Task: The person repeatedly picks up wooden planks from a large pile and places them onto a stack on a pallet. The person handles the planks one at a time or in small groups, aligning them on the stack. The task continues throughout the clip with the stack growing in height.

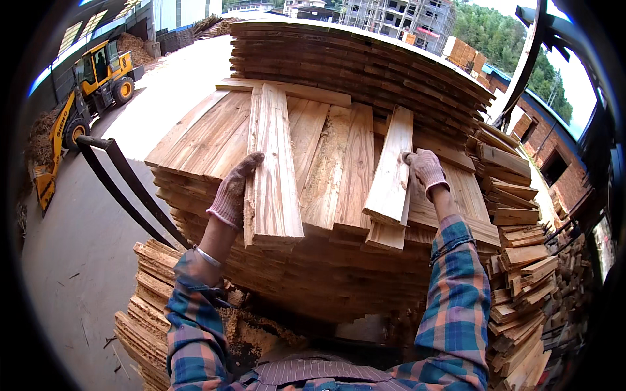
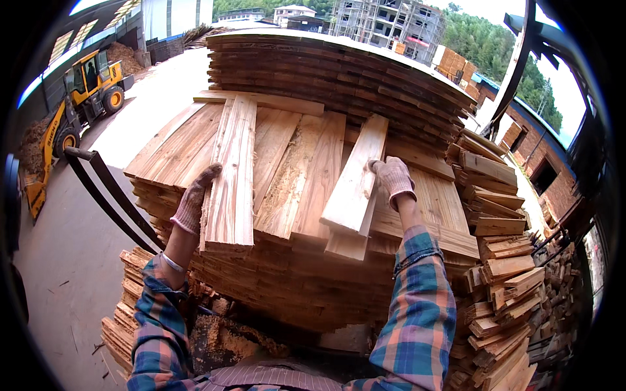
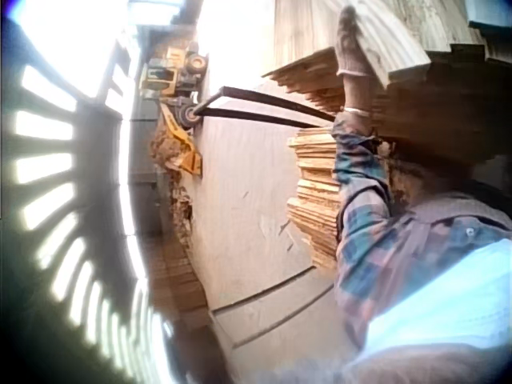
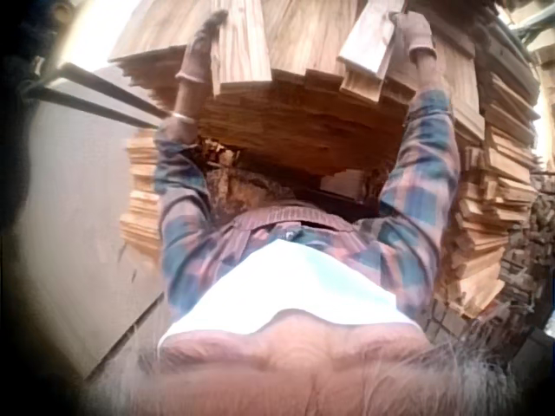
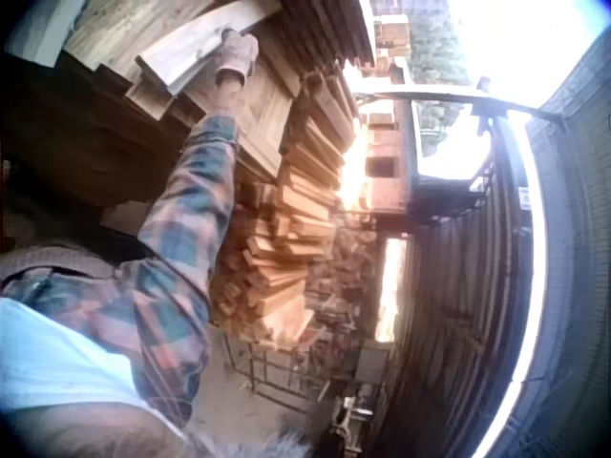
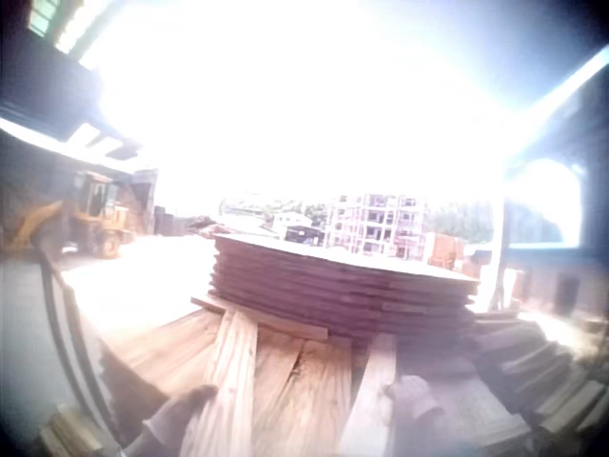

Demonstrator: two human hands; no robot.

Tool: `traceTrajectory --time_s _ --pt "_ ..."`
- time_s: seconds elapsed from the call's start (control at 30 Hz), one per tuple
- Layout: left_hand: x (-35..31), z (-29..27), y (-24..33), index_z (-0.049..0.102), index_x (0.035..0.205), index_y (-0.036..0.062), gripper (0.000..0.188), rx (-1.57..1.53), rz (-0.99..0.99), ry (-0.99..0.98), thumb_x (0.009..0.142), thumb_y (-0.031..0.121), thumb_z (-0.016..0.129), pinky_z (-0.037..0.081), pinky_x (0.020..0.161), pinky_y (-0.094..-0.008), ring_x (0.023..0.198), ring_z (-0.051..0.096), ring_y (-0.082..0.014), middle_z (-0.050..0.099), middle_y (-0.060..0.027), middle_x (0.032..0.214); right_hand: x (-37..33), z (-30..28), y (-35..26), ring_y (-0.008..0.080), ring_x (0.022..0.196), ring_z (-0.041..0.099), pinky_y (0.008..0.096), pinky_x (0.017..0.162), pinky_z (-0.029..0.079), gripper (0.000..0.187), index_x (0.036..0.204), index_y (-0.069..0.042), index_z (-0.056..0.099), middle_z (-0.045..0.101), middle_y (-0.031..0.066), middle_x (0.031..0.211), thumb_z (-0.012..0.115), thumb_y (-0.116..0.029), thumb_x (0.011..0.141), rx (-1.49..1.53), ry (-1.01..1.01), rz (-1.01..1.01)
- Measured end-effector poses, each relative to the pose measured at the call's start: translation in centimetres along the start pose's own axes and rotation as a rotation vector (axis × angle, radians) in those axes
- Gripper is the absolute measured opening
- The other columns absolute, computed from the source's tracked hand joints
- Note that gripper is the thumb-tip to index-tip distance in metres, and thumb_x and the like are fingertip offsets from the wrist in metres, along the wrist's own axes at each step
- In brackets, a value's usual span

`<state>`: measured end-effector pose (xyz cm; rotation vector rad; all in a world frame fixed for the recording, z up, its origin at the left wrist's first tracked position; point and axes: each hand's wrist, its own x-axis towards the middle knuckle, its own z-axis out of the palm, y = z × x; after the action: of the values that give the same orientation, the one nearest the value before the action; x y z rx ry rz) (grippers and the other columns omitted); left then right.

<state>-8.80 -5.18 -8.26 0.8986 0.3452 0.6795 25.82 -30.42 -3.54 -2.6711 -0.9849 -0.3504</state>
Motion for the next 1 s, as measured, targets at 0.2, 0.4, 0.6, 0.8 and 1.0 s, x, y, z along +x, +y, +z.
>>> traceTrajectory --time_s 0.2,0.4,0.6,0.8,1.0 --pt "0.2 -1.2 0.2 0.059 0.122 0.0026 0.038 -0.062 0.025 -0.049 0.090 0.022 0.063 0.053 0.086 -0.0314 0.100 0.063 -0.0197 0.064 -0.0088 0.115 1.0 -2.0 -12.0 0.0381 0.113 0.057 0.0451 0.093 0.049 0.091 0.141 -0.003 0.031 0.052 0.0276 0.127 0.073 -0.043 0.071 -0.113 -0.205 0.456" --pt "-0.9 1.5 1.4 0.052 0.123 -0.0038 0.053 -0.140 -0.176 -0.083 0.086 0.030 0.069 0.060 0.071 -0.0344 0.082 0.069 -0.0255 0.065 -0.0179 0.103 1.1 -1.9 -4.1 0.0375 0.113 0.058 0.0405 0.096 0.047 0.117 0.148 0.000 0.016 0.060 0.0281 0.119 0.079 -0.036 0.057 -0.014 -0.157 0.427" --pt "-0.3 2.7 0.0 0.050 0.123 -0.0050 0.053 -0.192 -0.211 -0.161 0.086 0.029 0.068 0.060 0.070 -0.0337 0.081 0.069 -0.0237 0.067 -0.0168 0.100 -4.9 -3.1 7.2 0.0221 0.075 0.069 0.0313 0.070 0.054 0.113 0.148 0.002 0.015 0.070 0.0148 0.080 0.083 -0.017 0.059 0.038 -0.078 0.510" --pt "-0.8 1.2 0.8 0.051 0.123 -0.0043 0.051 -0.147 -0.215 -0.089 0.087 0.028 0.067 0.060 0.070 -0.0335 0.081 0.069 -0.0235 0.067 -0.0166 0.101 -4.4 -3.8 2.1 0.0323 0.117 0.056 0.0366 0.097 0.045 0.114 0.147 -0.001 0.023 0.056 0.0240 0.126 0.082 -0.035 0.056 0.208 -0.170 0.494" --pt "-0.7 1.8 0.6 0.052 0.124 -0.0028 0.049 -0.142 -0.222 -0.106 0.088 0.028 0.066 0.059 0.071 -0.0333 0.081 0.069 -0.0233 0.067 -0.0159 0.102 -1.3 -1.8 4.5 0.0342 0.126 0.047 0.0342 0.103 0.040 0.109 0.144 0.003 0.030 0.048 0.0263 0.135 0.082 -0.039 0.058 0.496 -0.146 0.369"
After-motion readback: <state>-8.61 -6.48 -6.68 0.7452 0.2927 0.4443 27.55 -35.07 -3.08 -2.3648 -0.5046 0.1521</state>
